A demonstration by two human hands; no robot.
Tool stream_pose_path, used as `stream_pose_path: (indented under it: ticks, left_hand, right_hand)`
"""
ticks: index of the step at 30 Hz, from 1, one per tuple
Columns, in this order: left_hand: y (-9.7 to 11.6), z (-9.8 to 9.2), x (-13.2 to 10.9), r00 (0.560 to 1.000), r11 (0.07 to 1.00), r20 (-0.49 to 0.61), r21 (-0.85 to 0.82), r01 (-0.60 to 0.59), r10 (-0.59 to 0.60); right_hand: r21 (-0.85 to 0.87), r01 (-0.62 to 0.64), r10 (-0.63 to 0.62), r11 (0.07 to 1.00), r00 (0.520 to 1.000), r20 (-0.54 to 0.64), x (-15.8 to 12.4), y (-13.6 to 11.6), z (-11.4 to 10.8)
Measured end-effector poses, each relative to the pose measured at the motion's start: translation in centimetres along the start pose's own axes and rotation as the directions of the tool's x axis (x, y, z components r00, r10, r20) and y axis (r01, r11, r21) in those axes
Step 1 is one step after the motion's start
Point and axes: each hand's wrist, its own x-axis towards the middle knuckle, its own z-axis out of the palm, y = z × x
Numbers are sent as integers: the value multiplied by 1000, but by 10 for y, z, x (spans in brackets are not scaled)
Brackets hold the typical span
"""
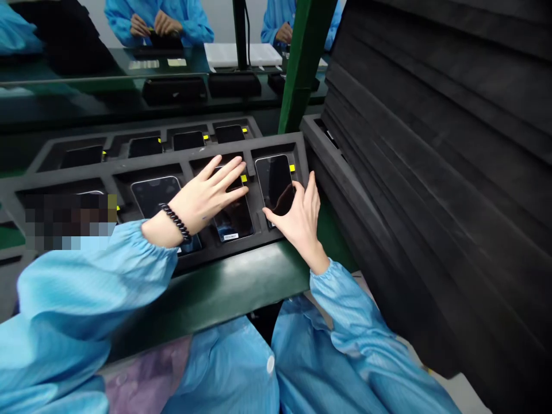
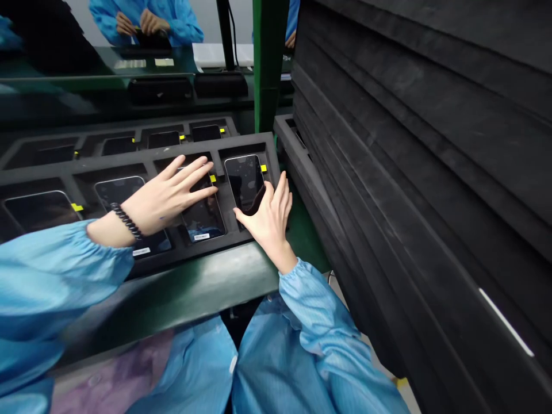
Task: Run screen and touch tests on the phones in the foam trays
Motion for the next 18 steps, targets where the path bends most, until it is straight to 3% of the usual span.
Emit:
stream_pose_path:
  ticks: [5, 9, 13, 18]
  left_hand:
    - [-5, -2, 5, 993, 996, 76, -2, -85, 85]
    - [-7, 2, 10, 1000, 971, 24, -237, -14, 20]
    - [-5, 3, 12, 997, 911, 40, -407, 70, -59]
    - [11, -19, -7, 991, 961, -9, -245, 127, -133]
  right_hand:
    - [-32, -29, 28, 999, 999, -36, 1, -8, 5]
    - [11, -12, 13, 1000, 996, -91, 1, -8, 11]
    - [72, 23, -13, 997, 990, -139, 0, -8, 18]
    - [127, 84, -75, 988, 995, -71, -1, 5, 8]
